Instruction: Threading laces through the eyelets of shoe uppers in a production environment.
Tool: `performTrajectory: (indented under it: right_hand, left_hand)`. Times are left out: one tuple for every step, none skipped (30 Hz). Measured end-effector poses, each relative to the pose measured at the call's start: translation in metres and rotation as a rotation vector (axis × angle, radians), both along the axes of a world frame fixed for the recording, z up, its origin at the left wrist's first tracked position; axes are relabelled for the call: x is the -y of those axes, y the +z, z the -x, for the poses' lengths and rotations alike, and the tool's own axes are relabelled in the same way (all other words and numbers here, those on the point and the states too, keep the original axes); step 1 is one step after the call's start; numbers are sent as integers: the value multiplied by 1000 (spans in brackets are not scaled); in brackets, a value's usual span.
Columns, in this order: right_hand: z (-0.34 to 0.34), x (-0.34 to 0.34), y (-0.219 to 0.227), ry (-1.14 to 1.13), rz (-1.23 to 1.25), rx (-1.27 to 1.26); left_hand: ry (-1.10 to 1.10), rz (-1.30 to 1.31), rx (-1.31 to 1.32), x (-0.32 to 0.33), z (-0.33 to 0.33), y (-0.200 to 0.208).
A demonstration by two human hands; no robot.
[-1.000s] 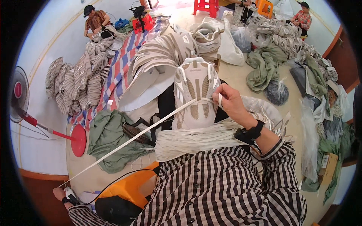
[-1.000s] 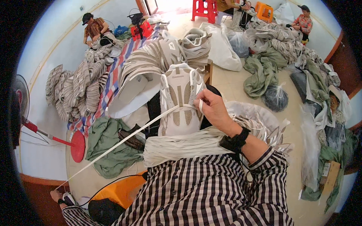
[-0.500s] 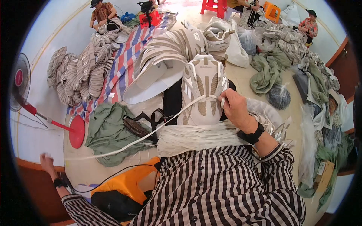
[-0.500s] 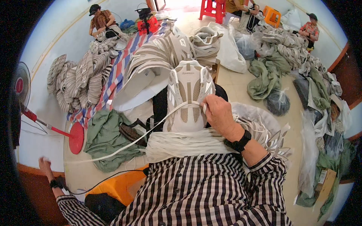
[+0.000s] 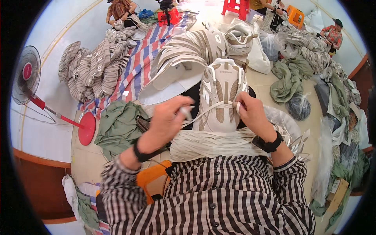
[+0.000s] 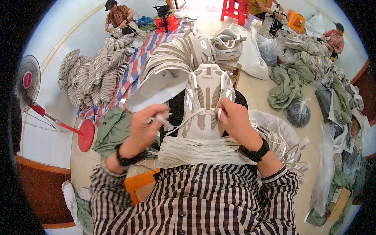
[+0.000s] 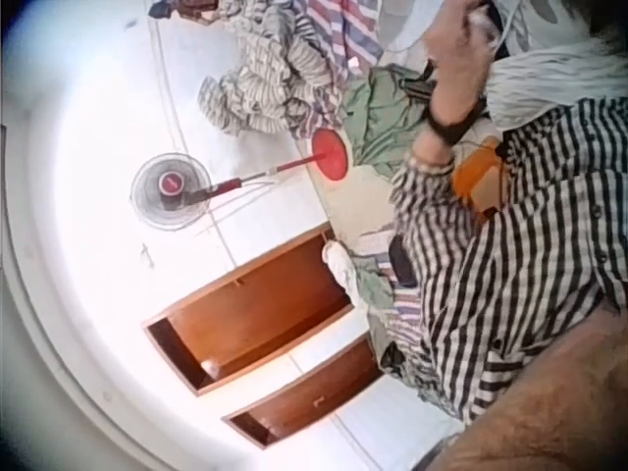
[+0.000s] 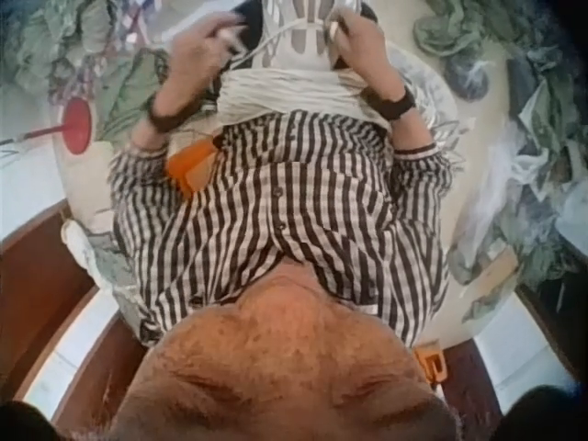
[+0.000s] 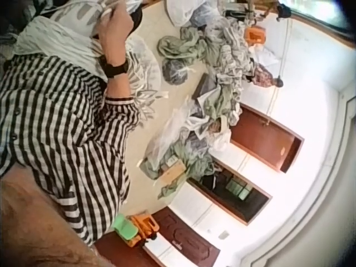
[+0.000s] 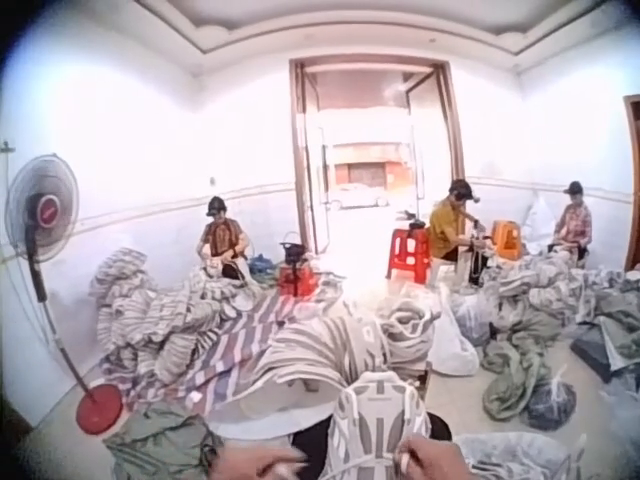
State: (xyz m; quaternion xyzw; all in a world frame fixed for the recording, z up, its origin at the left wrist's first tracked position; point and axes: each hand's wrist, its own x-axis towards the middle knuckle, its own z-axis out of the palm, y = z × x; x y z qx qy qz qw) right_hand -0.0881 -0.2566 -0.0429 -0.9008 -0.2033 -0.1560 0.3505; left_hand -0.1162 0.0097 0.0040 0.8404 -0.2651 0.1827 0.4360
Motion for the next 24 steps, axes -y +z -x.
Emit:
performTrajectory:
  right_hand:
    - [1, 3, 1, 9, -140, -166]
    - [-1, 9, -7, 10, -217, -188]
    - [-2, 11, -10, 9, -218, -191]
    - [-2, 12, -11, 18, -269, -266]
    - [-3, 12, -12, 28, -319, -341]
    - [-3, 13, -13, 28, -321, -344]
    - [-4, 13, -15, 32, -330, -324]
    - [-4, 13, -16, 37, -339, -305]
    - [-4, 13, -15, 37, -343, -307]
    - [-5, 14, -14, 33, -327, -320]
    - [-5, 14, -14, 28, -311, -334]
    - [-5, 15, -13, 27, -315, -336]
    - [-5, 14, -13, 32, -313, -330]
    - [-5, 14, -13, 37, -310, -323]
    - [-6, 13, -14, 36, -312, -328]
    - [-6, 12, -14, 48, -336, -324]
    - [-6, 12, -15, 59, -359, -321]
    - [-6, 14, -15, 54, -361, -324]
    - [-7, 14, -15, 52, -352, -326]
    - [-7, 14, -15, 50, -343, -327]
    - [-8, 14, -16, 51, -343, -329]
    - [-8, 14, -17, 54, -341, -312]
    - [-8, 14, -18, 58, -339, -296]
    - [-8, 14, -19, 56, -341, -298]
  left_hand:
    - [1, 35, -51, 15, -7, -11]
    - [-25, 113, -167, 30, -13, -20]
    - [-26, 111, -170, 42, -17, -29]
    - [-11, 134, -182, 53, -21, -37]
    - [4, 157, -194, 58, -25, -45]
    - [5, 155, -196, 60, -29, -52]
    - [27, 144, -180, 62, -32, -55]
    - [50, 133, -164, 61, -34, -58]
    - [51, 129, -166, 60, -34, -60]
    - [55, 112, -181, 59, -34, -58]
    - [60, 95, -196, 58, -34, -57]
    - [60, 91, -199, 57, -35, -58]
    - [37, 89, -189, 55, -36, -59]
    - [13, 88, -180, 54, -36, -60]
    - [13, 86, -184, 53, -36, -61]
    - [0, 89, -136, 55, -35, -57]
    - [-14, 93, -87, 56, -35, -55]
    - [-19, 93, -91, 58, -36, -55]
    - [-11, 80, -102, 59, -37, -54]
    - [-3, 68, -113, 60, -38, -53]
    - [-1, 67, -115, 60, -37, -52]
    - [1, 68, -140, 60, -37, -52]
    - [3, 70, -164, 61, -37, -51]
    - [1, 68, -168, 61, -38, -50]
